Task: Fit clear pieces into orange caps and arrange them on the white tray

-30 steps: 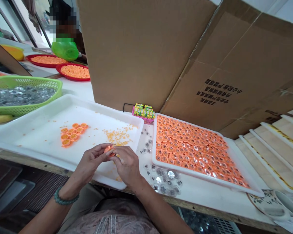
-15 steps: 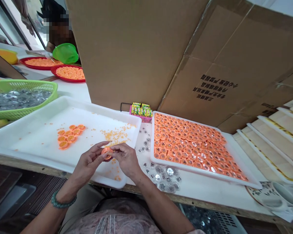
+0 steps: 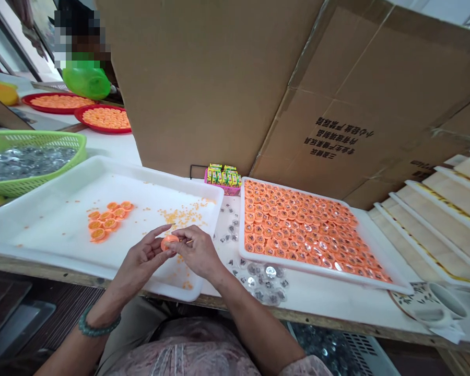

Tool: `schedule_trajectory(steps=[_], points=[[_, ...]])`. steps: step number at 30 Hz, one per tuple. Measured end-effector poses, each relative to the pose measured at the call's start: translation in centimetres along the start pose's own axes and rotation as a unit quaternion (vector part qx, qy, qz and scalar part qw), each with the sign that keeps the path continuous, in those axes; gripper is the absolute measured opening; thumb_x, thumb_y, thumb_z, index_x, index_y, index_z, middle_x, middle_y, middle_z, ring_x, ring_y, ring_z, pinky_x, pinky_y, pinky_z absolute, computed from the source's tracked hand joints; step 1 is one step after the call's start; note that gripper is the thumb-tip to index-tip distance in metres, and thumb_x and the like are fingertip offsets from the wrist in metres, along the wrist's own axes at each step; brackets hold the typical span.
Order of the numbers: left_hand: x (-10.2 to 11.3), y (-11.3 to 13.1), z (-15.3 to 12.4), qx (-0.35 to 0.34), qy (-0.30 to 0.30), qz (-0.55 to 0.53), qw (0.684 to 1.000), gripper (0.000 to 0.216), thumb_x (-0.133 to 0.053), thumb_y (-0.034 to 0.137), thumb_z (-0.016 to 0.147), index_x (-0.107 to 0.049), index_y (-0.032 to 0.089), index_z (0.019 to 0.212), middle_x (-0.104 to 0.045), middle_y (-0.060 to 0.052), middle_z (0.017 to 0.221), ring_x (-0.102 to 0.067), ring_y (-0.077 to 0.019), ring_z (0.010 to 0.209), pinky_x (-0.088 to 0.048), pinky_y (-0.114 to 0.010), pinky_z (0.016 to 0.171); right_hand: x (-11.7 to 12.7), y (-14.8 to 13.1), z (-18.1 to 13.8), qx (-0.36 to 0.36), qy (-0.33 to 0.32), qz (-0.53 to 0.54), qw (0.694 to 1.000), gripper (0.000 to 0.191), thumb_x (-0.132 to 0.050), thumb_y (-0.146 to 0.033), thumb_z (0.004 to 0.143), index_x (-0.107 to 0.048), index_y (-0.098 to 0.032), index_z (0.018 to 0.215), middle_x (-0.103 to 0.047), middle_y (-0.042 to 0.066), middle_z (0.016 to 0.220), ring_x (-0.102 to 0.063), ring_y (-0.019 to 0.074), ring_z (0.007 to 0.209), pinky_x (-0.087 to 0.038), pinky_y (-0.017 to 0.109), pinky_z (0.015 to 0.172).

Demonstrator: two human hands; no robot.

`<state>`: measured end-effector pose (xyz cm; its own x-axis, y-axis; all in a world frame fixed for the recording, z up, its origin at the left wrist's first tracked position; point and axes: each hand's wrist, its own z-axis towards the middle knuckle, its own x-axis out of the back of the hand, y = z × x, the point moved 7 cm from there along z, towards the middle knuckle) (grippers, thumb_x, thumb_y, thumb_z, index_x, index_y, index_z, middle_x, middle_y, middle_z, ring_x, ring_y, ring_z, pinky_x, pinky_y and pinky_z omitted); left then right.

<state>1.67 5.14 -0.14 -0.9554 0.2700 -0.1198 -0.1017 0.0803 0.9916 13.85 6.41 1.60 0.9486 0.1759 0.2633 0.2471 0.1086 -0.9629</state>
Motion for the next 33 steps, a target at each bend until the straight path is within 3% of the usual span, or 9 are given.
schedule_trajectory(steps=[4, 9, 18, 20, 23, 26, 29, 33], points=[[-0.1, -0.3, -0.1, 0.011, -0.017, 0.019, 1.000, 0.063, -0.064, 0.033, 0.075, -0.037, 0.017, 0.130, -0.067, -0.006, 0.094, -0.061, -0.0192, 0.089, -0.047, -0.033, 0.084, -0.3, -0.1, -0.1, 0.003, -0.022, -0.032, 0.999, 0.016, -0.067, -0.029, 0.074, -0.066, -0.019, 0.086, -0.059, 0.001, 0.086, -0.056, 0.0124, 0.079, -0.045, 0.025, 0.071], [0.2, -0.6, -0.4, 0.039, -0.016, 0.064, 0.997, 0.070, -0.067, 0.038, 0.072, -0.037, 0.020, 0.132, -0.068, -0.005, 0.093, -0.063, -0.0204, 0.088, -0.048, -0.032, 0.084, -0.3, 0.7, -0.4, 0.008, 0.003, -0.011, 1.000, 0.020, -0.070, -0.034, 0.071, -0.065, -0.018, 0.080, -0.056, -0.001, 0.078, -0.053, 0.0100, 0.070, -0.043, 0.022, 0.064], [-1.5, -0.5, -0.4, 0.085, -0.020, 0.085, 0.993, 0.084, -0.071, 0.051, 0.062, -0.035, 0.028, 0.135, -0.070, -0.004, 0.097, -0.065, -0.0257, 0.093, -0.050, -0.036, 0.088, 2.2, 0.6, -2.3, 0.003, 0.040, 0.029, 0.999, 0.028, -0.073, -0.040, 0.064, -0.063, -0.018, 0.077, -0.056, -0.003, 0.071, -0.049, 0.0080, 0.060, -0.040, 0.019, 0.056], [-1.0, -1.2, -0.1, 0.081, -0.024, 0.108, 0.990, 0.081, -0.070, 0.053, 0.063, -0.038, 0.025, 0.132, -0.069, -0.006, 0.101, -0.063, -0.0268, 0.098, -0.049, -0.037, 0.090, 4.8, 1.0, -2.7, -0.018, 0.101, 0.039, 0.994, 0.029, -0.070, -0.042, 0.067, -0.062, -0.018, 0.079, -0.059, -0.002, 0.071, -0.052, 0.0091, 0.062, -0.041, 0.020, 0.057], [0.3, -2.4, 0.5, 0.083, -0.029, 0.134, 0.987, 0.077, -0.070, 0.052, 0.062, -0.043, 0.024, 0.128, -0.066, -0.007, 0.111, -0.060, -0.0273, 0.104, -0.047, -0.035, 0.093, 11.7, 2.3, -3.0, -0.040, 0.248, -0.002, 0.968, 0.028, -0.063, -0.044, 0.073, -0.061, -0.018, 0.082, -0.063, 0.000, 0.076, -0.057, 0.0114, 0.069, -0.044, 0.021, 0.062], [1.1, -3.1, 0.8, 0.084, -0.023, 0.158, 0.984, 0.074, -0.071, 0.051, 0.062, -0.046, 0.023, 0.126, -0.064, -0.007, 0.116, -0.057, -0.0276, 0.109, -0.046, -0.036, 0.094, 19.8, 4.1, -3.6, -0.120, 0.388, -0.173, 0.897, 0.031, -0.058, -0.047, 0.075, -0.059, -0.017, 0.082, -0.064, 0.001, 0.075, -0.057, 0.0118, 0.067, -0.043, 0.021, 0.061], [0.8, -2.8, 0.6, 0.073, -0.017, 0.196, 0.978, 0.068, -0.070, 0.051, 0.063, -0.051, 0.024, 0.122, -0.066, -0.007, 0.110, -0.057, -0.0284, 0.108, -0.047, -0.038, 0.093, 25.0, 6.4, -3.1, -0.162, 0.412, -0.236, 0.865, 0.033, -0.055, -0.046, 0.076, -0.060, -0.014, 0.079, -0.063, 0.004, 0.074, -0.057, 0.0134, 0.067, -0.040, 0.023, 0.061], [0.4, -1.7, -0.1, 0.024, 0.046, 0.227, 0.973, 0.056, -0.065, 0.055, 0.065, -0.059, 0.026, 0.113, -0.070, -0.006, 0.099, -0.064, -0.0291, 0.094, -0.052, -0.040, 0.085, 27.4, 9.6, -1.9, -0.208, 0.403, -0.278, 0.847, 0.028, -0.061, -0.041, 0.072, -0.058, -0.014, 0.063, -0.060, 0.004, 0.062, -0.055, 0.0153, 0.060, -0.038, 0.026, 0.059]])
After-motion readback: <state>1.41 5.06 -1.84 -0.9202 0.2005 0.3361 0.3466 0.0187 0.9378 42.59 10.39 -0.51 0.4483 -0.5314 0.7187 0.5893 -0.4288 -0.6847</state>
